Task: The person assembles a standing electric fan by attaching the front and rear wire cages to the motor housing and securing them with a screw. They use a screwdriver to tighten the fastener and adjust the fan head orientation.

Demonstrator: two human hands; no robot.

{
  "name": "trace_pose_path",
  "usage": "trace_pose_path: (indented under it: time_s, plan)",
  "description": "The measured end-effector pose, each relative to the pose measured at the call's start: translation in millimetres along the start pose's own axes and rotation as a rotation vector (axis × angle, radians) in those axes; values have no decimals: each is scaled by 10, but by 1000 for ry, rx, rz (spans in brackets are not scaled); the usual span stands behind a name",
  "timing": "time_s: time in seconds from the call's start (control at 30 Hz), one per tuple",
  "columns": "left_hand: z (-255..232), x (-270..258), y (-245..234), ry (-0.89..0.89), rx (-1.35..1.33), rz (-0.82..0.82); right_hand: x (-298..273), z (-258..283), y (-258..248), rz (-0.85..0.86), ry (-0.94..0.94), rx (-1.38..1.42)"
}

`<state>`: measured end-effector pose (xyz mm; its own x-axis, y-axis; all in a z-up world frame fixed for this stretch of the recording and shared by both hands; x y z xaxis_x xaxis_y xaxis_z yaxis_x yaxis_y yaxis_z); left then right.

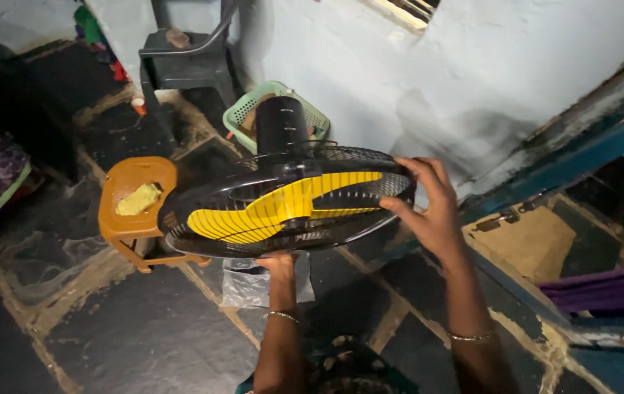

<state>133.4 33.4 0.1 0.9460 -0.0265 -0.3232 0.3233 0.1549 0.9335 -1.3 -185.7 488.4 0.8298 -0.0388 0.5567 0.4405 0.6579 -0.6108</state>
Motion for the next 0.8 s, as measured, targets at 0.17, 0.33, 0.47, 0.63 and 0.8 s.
trace_pose_path:
  time_s: [0.17, 0.33, 0.47, 0.63, 0.8]
  plan:
    - [-79, 60, -111, 94, -47, -27, -42, 51, -16, -53, -10, -12]
    - [-59, 95, -158, 76, 10, -46, -89, 6, -13, -85, 1, -70]
    - [-99, 77, -137, 69, -47, -10, -167, -296, 93, -39, 38, 60]
    - [-57, 67, -312, 29, -16, -195, -481, -1057, 302, 63, 241, 333]
    - [-74, 101, -288, 26, -16, -170, -847, -1795, 718, 184, 493, 785]
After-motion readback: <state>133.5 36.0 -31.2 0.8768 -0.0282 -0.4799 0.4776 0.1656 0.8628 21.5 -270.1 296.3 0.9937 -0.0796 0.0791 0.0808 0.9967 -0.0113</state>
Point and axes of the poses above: each hand's wrist, its own x-axis towards the middle knuckle, its own y-axis out of the palm, z = x × y, the point moved 9 cm from there along x, towards the middle knuckle, and after that the axes turned 2 degrees about -x, right-handed, at the moved point
